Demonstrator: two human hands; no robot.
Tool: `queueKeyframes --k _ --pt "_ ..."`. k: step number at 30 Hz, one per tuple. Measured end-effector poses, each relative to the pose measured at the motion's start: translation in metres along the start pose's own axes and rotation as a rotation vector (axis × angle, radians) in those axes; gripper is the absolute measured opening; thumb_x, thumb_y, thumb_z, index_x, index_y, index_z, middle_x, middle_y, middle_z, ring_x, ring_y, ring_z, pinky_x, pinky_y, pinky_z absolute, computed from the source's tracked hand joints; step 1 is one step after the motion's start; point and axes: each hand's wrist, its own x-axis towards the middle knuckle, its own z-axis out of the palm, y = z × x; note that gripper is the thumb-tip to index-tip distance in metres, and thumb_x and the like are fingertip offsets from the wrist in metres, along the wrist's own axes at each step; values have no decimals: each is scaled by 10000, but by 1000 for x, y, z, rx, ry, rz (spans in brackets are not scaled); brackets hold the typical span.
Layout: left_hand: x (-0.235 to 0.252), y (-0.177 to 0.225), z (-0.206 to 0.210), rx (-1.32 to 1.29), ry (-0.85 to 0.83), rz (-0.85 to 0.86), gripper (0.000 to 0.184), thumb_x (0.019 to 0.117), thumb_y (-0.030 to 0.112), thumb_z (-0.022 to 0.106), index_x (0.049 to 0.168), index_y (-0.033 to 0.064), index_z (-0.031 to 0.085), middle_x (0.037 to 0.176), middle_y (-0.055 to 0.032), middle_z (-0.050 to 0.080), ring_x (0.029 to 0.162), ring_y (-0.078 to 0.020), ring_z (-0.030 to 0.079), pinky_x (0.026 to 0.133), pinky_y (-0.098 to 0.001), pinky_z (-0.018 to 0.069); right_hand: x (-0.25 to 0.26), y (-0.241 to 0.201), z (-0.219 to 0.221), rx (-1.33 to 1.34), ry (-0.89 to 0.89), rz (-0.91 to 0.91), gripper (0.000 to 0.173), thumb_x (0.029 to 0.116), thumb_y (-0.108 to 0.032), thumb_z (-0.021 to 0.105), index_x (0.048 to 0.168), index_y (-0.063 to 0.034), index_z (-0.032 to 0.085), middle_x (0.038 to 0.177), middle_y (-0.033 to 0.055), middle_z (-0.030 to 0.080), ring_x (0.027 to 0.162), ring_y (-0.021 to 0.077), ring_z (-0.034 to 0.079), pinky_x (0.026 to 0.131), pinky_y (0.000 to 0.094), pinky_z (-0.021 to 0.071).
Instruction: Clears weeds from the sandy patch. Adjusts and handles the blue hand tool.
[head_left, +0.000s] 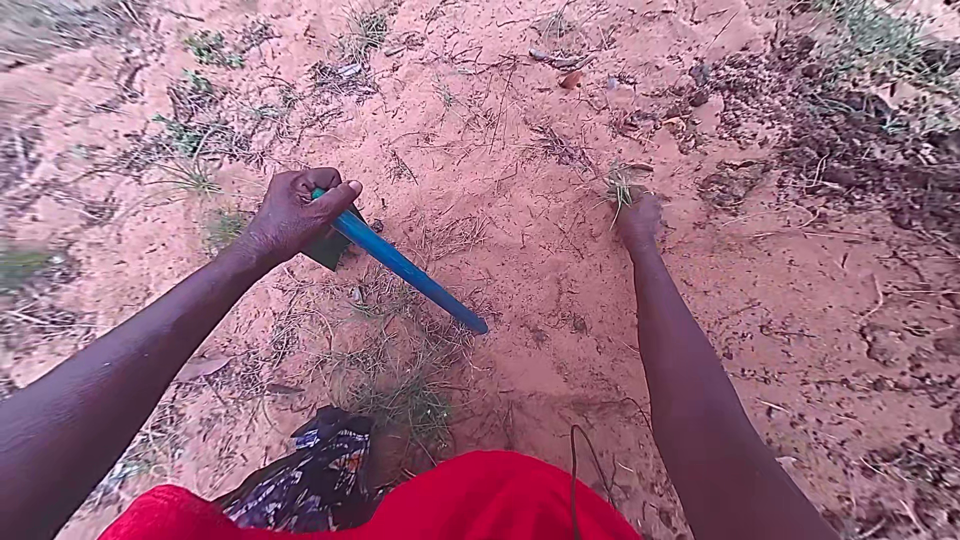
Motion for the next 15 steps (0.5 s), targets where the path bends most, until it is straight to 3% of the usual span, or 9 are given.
queueKeyframes --k 2,4,7,10,13,15 --pt "-1 -1 0 -16 1 -1 349 1021 265 546 704 137 477 567 58 420 485 -21 417 492 -230 352 5 2 -9 -56 -118 -14 282 1006 -112 609 1254 5 678 1274 306 646 1229 482 595 1036 684 417" --pt "0 -2 0 -23 0 5 347 1018 267 540 701 143 478 566 65 418 483 -16 412 489 -224 347 3 -1 -22 -203 -221 -78 305 1026 -110 564 1295 -24 679 1292 305 646 1242 499 592 1022 713 419" --pt "0 -1 0 -10 -3 4 337 1019 258 544 711 128 498 585 63 425 511 -17 409 519 -230 339 -3 -4 -25 -355 -223 -163 339 998 -68 564 1317 -65 680 1322 288 640 1244 513 592 991 733 433" --pt "2 -2 1 -11 3 17 347 1019 263 542 699 140 488 578 71 420 506 -8 404 515 -228 331 0 8 -12 -151 -82 -118 244 1023 -131 578 1178 19 691 1177 317 676 1153 504 630 969 708 441" --pt "2 -3 1 -26 5 17 342 1022 252 544 705 134 498 581 72 423 507 -3 403 514 -219 334 12 15 0 225 24 58 302 1041 -230 601 1208 12 669 1122 260 675 1064 391 640 944 614 474" --pt "3 -4 2 -33 4 19 347 1016 253 545 695 138 478 578 71 413 504 -8 395 511 -223 328 17 11 -1 249 40 141 398 1072 -346 553 1211 11 659 1132 256 664 1051 383 635 921 604 478"
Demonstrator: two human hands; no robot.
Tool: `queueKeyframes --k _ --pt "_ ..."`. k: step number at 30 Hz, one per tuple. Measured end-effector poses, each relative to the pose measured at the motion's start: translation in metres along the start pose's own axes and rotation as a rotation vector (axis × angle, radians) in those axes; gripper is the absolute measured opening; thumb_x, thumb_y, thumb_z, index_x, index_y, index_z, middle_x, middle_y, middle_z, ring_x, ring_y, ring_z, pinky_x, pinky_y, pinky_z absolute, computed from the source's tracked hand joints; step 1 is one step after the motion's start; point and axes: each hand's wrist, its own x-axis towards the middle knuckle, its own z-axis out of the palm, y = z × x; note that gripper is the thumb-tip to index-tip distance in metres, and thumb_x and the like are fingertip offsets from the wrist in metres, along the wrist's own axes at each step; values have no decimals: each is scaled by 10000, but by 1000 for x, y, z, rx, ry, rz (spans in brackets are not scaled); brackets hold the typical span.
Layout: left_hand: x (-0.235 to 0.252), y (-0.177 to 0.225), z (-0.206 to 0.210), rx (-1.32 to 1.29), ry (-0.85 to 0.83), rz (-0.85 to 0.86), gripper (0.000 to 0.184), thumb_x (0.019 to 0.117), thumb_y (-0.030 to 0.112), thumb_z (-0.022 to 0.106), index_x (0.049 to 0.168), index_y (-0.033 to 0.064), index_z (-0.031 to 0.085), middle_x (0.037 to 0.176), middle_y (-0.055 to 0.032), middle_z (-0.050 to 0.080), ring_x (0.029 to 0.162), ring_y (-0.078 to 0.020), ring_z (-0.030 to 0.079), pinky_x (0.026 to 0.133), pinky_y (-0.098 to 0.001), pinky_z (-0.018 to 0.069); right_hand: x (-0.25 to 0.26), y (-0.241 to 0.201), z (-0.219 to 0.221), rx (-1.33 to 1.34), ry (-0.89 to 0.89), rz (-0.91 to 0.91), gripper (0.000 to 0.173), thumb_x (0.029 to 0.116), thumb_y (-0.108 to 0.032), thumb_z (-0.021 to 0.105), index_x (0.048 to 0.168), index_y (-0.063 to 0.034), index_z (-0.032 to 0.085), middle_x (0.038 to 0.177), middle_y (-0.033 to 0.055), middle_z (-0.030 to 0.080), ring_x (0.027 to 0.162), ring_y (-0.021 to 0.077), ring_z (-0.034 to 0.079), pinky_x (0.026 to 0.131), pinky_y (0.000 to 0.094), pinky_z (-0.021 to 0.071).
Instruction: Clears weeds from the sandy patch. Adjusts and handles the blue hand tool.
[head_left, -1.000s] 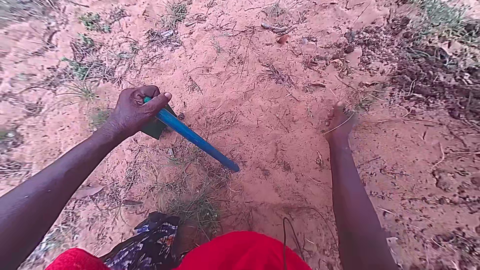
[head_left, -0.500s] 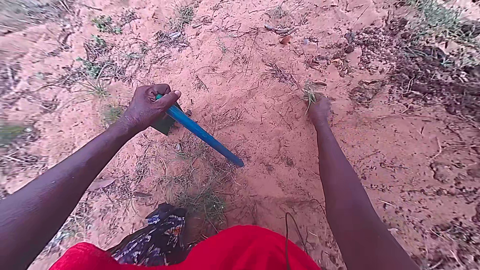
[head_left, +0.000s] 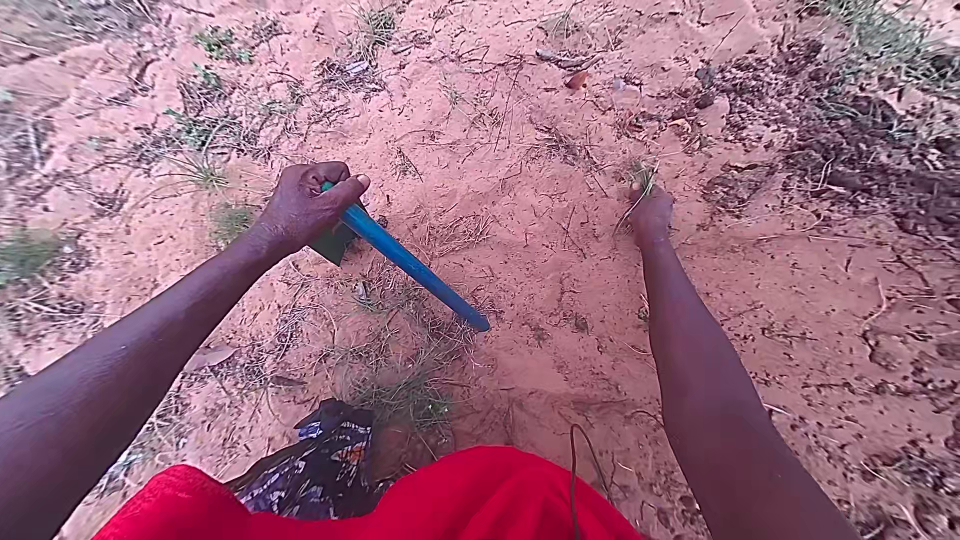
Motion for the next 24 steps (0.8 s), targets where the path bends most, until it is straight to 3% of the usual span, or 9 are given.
queueKeyframes --k 3,6,9,11,12,15,18,21,24 --pt "0 1 0 0 -7 -24 340 1021 256 548 714 119 501 593 55 436 515 -25 419 525 -242 353 -6 -15 2 -229 -19 90 478 1092 -384 479 1272 28 640 1280 313 632 1239 466 592 1021 649 448" --pt "-1 4 0 14 -8 -11 344 1032 250 545 721 108 510 591 51 437 507 -22 421 515 -231 353 -26 -10 11 -204 55 178 449 1090 -348 468 1252 32 643 1261 294 647 1224 444 607 1002 627 460" --pt "0 5 -1 44 -8 6 357 1028 265 532 709 110 492 593 43 425 528 -42 418 541 -269 343 -56 8 16 221 193 150 404 1096 -345 493 1222 13 631 1076 176 652 981 273 620 892 476 493" --pt "-1 4 -1 47 -11 -2 363 1035 265 533 709 109 489 600 41 422 537 -46 417 548 -274 346 -62 12 17 487 216 117 314 1042 -350 607 1119 -46 620 897 40 580 758 124 558 722 352 502" --pt "-1 4 -1 46 -7 1 363 1032 263 535 704 116 483 593 48 417 528 -38 413 539 -260 346 -59 10 15 520 198 101 312 992 -328 691 1112 -46 633 895 40 589 763 127 566 728 369 511" --pt "2 3 0 40 -4 13 366 1026 271 542 696 126 479 581 54 408 510 -32 401 521 -253 336 -32 -2 6 248 146 18 330 937 -291 745 1134 -29 698 1016 140 680 947 249 637 862 493 503" --pt "2 5 2 33 -1 2 367 1029 265 542 695 129 479 568 60 404 488 -23 397 496 -236 330 -8 -35 6 -204 60 18 340 1013 -282 613 1180 0 699 1216 279 671 1196 427 623 1017 629 447" --pt "0 3 2 28 17 12 349 1020 249 542 698 130 484 578 66 412 502 -12 394 510 -228 324 11 -54 24 -387 43 4 318 1022 -272 586 1181 -30 717 1256 257 680 1235 420 621 1031 616 453" --pt "-5 0 1 8 37 29 341 1004 233 554 685 143 475 583 81 418 508 15 400 507 -190 326 16 -63 39 -400 40 84 409 1009 -298 605 1291 -6 653 1374 262 609 1312 415 571 1048 607 454"
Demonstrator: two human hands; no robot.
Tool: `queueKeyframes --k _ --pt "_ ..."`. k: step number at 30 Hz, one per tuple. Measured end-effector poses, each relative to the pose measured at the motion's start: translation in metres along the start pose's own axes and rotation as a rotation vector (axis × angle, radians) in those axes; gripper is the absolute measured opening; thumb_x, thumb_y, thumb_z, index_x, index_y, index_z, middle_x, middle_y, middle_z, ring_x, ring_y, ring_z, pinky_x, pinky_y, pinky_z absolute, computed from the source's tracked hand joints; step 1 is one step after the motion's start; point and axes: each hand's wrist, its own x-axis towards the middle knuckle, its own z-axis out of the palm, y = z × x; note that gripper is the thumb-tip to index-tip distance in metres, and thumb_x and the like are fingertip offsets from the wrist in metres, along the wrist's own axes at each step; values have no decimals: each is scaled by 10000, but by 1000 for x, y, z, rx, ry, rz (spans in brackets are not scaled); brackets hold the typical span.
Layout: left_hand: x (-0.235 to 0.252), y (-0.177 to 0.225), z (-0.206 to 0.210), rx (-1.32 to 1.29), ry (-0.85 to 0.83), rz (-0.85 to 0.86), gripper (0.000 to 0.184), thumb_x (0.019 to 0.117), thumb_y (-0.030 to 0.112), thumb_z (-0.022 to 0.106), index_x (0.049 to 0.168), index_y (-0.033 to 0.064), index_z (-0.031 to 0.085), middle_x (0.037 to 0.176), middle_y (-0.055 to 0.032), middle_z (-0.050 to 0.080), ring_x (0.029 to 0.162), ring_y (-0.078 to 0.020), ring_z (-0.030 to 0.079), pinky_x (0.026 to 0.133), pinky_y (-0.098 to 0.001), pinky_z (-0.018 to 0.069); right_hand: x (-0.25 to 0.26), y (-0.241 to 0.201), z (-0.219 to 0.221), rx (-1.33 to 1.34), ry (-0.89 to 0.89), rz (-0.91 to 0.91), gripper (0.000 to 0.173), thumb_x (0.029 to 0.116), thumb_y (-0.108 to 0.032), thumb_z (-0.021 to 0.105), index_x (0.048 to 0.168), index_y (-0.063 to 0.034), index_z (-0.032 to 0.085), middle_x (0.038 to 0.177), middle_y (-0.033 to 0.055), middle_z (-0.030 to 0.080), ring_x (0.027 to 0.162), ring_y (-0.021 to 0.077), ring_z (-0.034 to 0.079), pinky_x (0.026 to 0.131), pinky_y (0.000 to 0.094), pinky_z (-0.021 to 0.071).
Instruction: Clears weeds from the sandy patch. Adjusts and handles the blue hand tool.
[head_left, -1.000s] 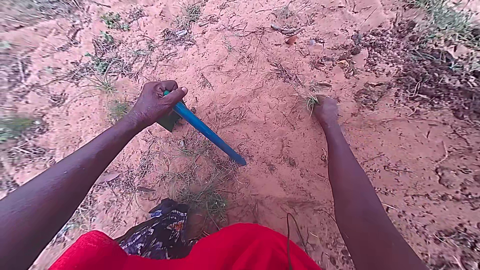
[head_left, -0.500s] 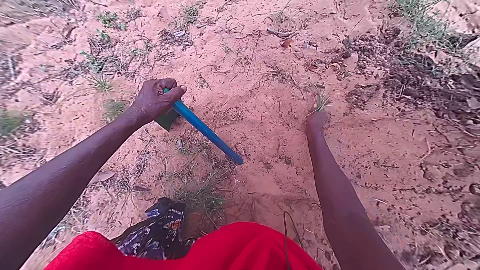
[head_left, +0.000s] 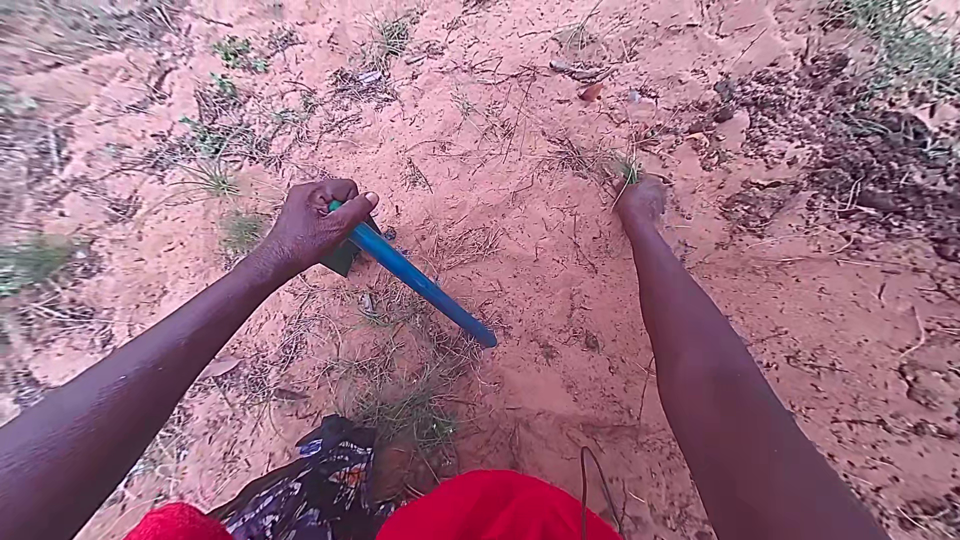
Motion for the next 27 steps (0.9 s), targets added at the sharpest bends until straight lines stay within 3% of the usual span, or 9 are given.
queueKeyframes --k 3,6,14,17,19,23,27 --pt "-2 -1 0 -4 11 -4 336 1009 244 559 698 143 483 590 83 419 511 20 402 508 -178 325 1 -7 1 28 -11 15 393 1025 -312 583 1297 -39 657 1371 253 612 1300 408 579 1031 610 463" --pt "-2 -1 0 6 10 -7 325 1014 263 554 717 140 508 577 93 433 489 31 412 488 -173 341 11 9 8 223 37 -46 364 1021 -368 599 1185 -61 706 1215 237 687 1180 409 637 967 642 472" --pt "2 -4 1 -11 -5 -1 321 997 271 558 706 150 494 587 91 423 509 25 405 501 -183 329 13 20 7 227 18 -88 372 1032 -360 600 1232 -61 696 1224 247 684 1189 421 631 999 654 452" --pt "-1 -2 -1 -8 -10 -2 318 996 264 556 707 147 498 588 92 424 509 25 404 502 -185 327 -10 23 12 431 70 -20 325 1026 -303 606 1184 -30 687 1119 202 692 1052 341 651 924 583 486" --pt "-3 1 -2 -7 -15 -4 325 1000 255 554 699 154 487 573 96 407 495 28 386 490 -181 308 -27 27 16 520 94 -40 312 1032 -291 597 1172 -21 667 1021 161 662 894 278 624 808 517 498" --pt "-1 1 -1 -1 -19 0 321 995 248 553 697 155 479 570 93 399 493 23 382 490 -185 305 -27 21 14 306 2 -148 398 1022 -274 631 1298 13 636 1207 284 672 1166 438 634 1013 640 451" --pt "-1 -2 -1 -10 -15 1 313 991 256 556 701 154 495 580 95 419 501 32 398 494 -175 319 -13 -8 7 -5 -110 -178 446 961 -298 711 1299 -14 654 1295 304 634 1259 482 580 1035 675 430"
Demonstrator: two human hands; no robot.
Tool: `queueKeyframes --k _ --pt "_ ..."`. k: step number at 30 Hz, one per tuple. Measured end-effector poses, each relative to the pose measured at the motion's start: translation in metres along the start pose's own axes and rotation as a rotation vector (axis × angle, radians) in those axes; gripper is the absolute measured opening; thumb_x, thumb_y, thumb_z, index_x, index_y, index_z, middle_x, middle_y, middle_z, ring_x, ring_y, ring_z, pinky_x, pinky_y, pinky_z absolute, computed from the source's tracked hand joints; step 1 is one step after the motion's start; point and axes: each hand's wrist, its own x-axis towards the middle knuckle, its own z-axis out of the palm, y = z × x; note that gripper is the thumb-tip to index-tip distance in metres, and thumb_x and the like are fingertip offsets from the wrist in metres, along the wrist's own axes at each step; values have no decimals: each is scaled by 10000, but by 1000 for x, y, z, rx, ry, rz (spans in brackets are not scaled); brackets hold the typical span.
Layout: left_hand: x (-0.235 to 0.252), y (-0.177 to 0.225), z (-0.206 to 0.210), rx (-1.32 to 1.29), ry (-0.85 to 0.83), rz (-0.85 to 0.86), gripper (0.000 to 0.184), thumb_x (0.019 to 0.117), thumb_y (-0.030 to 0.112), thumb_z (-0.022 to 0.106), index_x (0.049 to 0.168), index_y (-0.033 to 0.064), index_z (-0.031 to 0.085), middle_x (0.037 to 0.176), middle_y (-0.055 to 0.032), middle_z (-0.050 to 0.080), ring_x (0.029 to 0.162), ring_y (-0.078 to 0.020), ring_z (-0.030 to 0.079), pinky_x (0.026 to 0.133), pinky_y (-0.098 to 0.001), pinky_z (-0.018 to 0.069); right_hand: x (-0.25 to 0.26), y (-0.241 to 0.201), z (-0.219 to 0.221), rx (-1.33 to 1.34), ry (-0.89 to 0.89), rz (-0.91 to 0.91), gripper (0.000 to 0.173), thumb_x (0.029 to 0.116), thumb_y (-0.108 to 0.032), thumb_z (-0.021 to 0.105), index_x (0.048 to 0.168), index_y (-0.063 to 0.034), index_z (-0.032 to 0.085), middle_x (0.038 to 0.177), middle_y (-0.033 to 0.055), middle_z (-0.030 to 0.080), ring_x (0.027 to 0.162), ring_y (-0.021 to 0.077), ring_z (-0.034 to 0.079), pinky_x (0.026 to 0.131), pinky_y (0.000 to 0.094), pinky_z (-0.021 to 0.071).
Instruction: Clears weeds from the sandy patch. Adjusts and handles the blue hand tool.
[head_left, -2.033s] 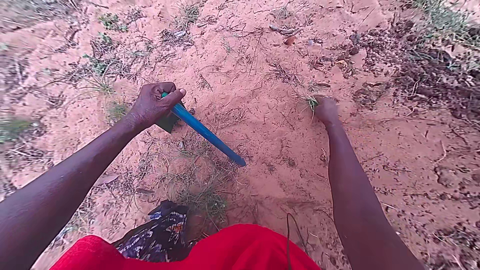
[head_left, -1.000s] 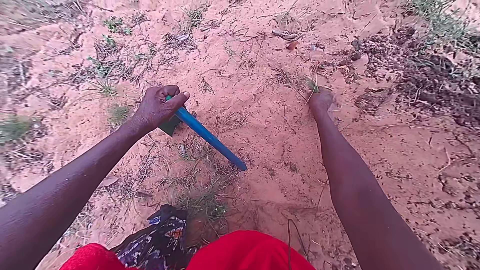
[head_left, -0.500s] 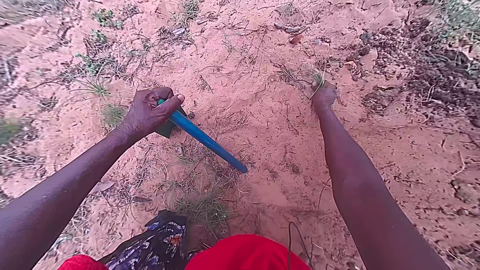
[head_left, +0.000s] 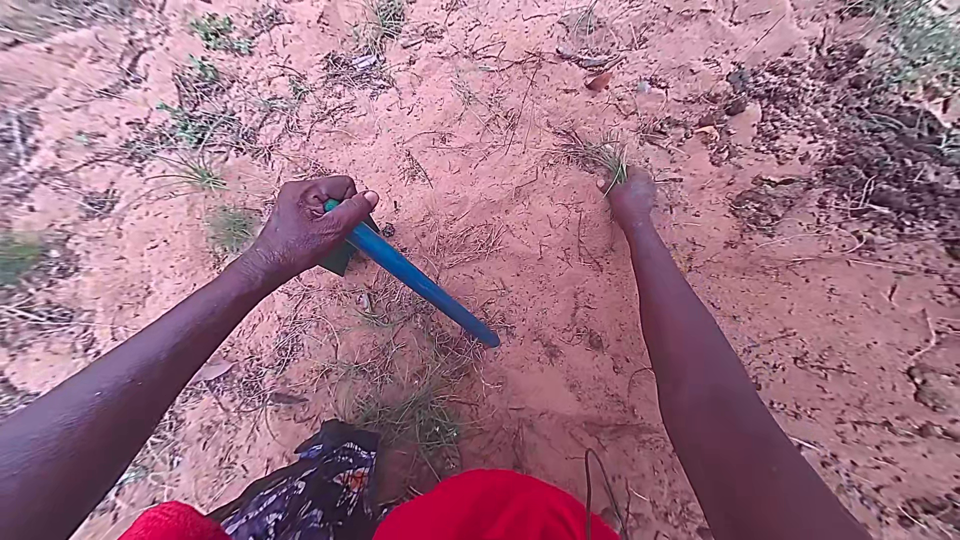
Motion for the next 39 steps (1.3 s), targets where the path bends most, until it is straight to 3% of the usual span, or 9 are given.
queueKeyframes --k 3,7,10,12,16,19,26,33,39 --pt "1 0 1 9 5 -1 322 996 255 562 701 144 497 580 86 420 503 18 399 500 -191 319 6 -17 -7 -98 5 66 413 947 -330 692 1272 -74 686 1319 272 635 1248 458 597 964 674 466" --pt "-1 0 0 25 7 11 326 1004 251 556 702 147 493 583 91 418 510 28 399 505 -180 316 12 -23 -3 -206 -41 -15 422 995 -282 623 1332 -29 642 1426 299 546 1322 469 536 1077 663 390" --pt "0 3 0 22 5 8 323 1005 239 560 703 152 487 579 96 412 506 35 393 500 -171 315 10 -12 -4 -142 -122 -107 442 1062 -334 539 1335 5 617 1338 301 617 1308 476 549 1116 683 336" --pt "0 2 0 16 3 5 324 1004 239 561 703 150 482 579 95 406 503 32 388 499 -175 314 12 0 -3 55 -164 -129 473 1083 -384 513 1351 -7 615 1278 304 639 1240 477 585 1035 692 409" --pt "0 2 0 20 -6 -7 331 1006 228 555 697 138 478 584 75 404 513 0 389 513 -209 317 0 -2 6 71 -112 26 567 1089 -472 440 1279 26 633 1280 322 627 1231 484 587 976 697 436" --pt "1 4 0 28 -6 -8 345 1013 224 560 695 123 475 584 60 406 514 -19 393 520 -228 322 -36 -14 9 -49 -26 124 493 1092 -357 412 1357 16 595 1337 304 620 1278 467 584 1011 669 443" --pt "2 3 -2 40 -33 -23 372 1031 270 542 714 85 486 591 8 419 535 -93 433 548 -322 361 -68 10 19 412 81 299 547 1114 -419 398 1258 57 627 1229 295 645 1165 423 624 978 604 471" --pt "2 1 -3 40 -41 4 390 1041 244 544 695 83 460 577 3 382 531 -104 399 547 -327 330 -98 35 16 454 180 388 576 1126 -419 349 1268 65 627 1261 288 645 1213 419 608 1011 589 459" --pt "5 0 -1 17 -23 -3 386 1033 249 550 693 91 458 564 16 383 506 -85 389 527 -306 323 -138 67 22 689 287 338 464 1126 -351 409 1113 50 641 971 196 619 928 294 595 876 491 470"
